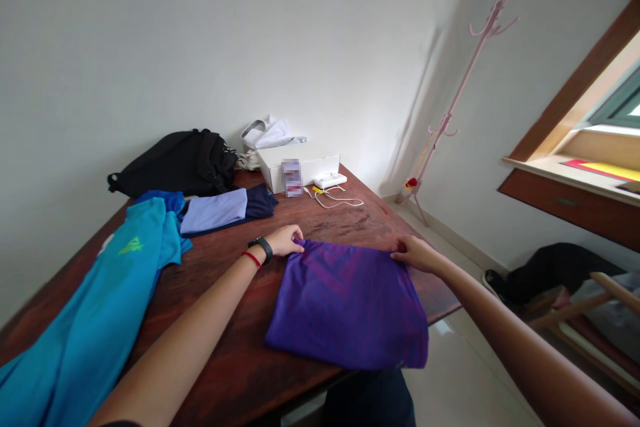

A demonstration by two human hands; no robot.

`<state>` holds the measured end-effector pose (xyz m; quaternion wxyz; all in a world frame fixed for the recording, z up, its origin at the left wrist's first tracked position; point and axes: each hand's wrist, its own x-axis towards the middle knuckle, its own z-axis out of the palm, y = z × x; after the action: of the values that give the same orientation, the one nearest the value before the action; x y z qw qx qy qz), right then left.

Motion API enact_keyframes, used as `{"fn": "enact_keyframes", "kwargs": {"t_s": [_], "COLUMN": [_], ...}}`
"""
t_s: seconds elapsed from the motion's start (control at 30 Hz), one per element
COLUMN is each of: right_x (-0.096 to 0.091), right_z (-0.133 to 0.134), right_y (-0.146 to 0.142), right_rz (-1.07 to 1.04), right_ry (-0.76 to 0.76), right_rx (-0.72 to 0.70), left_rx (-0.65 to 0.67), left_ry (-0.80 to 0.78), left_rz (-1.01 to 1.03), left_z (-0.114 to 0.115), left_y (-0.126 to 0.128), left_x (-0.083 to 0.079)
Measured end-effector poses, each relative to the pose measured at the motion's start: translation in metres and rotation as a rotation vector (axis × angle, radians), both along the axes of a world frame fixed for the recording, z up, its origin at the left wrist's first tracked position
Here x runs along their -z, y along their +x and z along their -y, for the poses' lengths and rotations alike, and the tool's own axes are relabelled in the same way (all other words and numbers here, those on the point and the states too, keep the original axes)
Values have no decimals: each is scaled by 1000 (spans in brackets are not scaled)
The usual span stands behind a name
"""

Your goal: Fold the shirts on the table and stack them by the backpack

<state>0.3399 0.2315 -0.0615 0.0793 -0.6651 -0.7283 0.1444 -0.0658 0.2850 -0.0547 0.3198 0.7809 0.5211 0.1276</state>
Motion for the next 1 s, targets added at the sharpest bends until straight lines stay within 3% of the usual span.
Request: {"fn": "enact_keyframes", "kwargs": {"t_s": [0.17, 0.3, 0.4, 0.53, 0.63, 0.73, 0.87, 1.0], "right_x": [4, -1, -5, -1, 8, 16, 22, 27], "right_z": [-6, -21, -42, -76, -95, -101, -99, -99], "right_y": [2, -15, -50, -117, -163, -188, -185, -174], "right_rz": [-101, -266, -315, -323, -324, -324, -340, -372], "right_ry": [58, 107, 150, 180, 204, 231, 254, 248], "right_rx": [-5, -50, -111, -194, -243, -261, -234, -191], "left_rx": [48, 37, -28, -230, -350, -402, -416, -432], "left_ry": [-68, -116, -230, -350, -307, -205, -78, 33], "left_rz": [154, 253, 314, 362, 257, 145, 161, 182], "left_z": [5, 23, 44, 69, 78, 81, 81, 81], "left_y": [-13, -42, -74, -121, -152, -172, -180, -174], "left_x": [-8, -20, -28, -33, -29, -18, 0, 9]}}
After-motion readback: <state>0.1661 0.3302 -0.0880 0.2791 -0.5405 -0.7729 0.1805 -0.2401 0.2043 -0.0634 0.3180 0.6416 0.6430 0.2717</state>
